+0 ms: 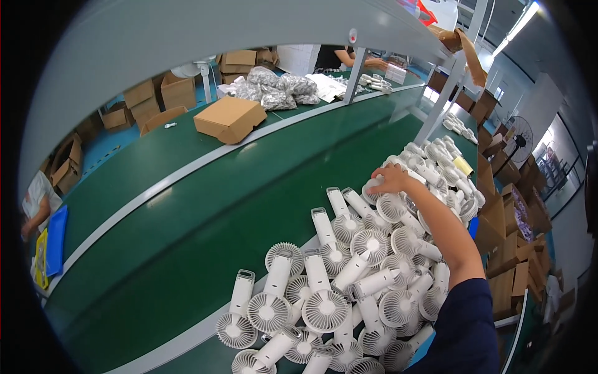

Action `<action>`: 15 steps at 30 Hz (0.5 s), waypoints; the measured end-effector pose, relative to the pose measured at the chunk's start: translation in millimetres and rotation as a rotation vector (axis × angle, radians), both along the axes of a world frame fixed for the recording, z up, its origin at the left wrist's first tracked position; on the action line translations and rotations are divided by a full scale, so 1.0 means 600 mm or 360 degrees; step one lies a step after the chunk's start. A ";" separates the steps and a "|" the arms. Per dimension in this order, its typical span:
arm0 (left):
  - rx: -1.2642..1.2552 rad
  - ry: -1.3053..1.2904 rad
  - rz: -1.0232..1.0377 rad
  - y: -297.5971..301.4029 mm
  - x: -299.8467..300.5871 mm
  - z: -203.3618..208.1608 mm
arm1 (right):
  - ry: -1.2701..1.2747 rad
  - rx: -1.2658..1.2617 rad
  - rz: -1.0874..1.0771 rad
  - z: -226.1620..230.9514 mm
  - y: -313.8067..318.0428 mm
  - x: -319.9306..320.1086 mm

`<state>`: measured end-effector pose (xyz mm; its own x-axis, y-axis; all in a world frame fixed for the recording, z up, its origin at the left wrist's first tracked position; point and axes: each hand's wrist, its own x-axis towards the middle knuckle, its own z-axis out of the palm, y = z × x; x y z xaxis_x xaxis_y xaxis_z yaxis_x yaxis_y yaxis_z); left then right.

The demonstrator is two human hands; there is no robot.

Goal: The person assembles mini fans by picking screws from a tray and driving them into the fans with an electric screwdriver, stacks the assembled fans along the conveyor belt, and takes more fans from a crate.

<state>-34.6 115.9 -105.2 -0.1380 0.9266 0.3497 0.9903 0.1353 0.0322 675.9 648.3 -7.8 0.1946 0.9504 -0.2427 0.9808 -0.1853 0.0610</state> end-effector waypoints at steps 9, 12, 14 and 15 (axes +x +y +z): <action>-0.0031 0.0085 -0.0028 -0.022 -0.018 -0.033 | 0.0380 -0.0226 0.0176 -0.009 0.013 -0.006; -0.0142 0.0136 -0.0037 -0.019 -0.028 -0.033 | 0.0330 0.0188 0.0112 -0.019 0.015 0.003; -0.0223 0.0168 -0.0051 -0.019 -0.040 -0.031 | 0.0415 0.0682 0.0035 -0.012 0.020 0.023; -0.0262 0.0181 -0.0063 -0.016 -0.045 -0.026 | 0.0293 0.0914 0.0007 -0.011 0.024 0.045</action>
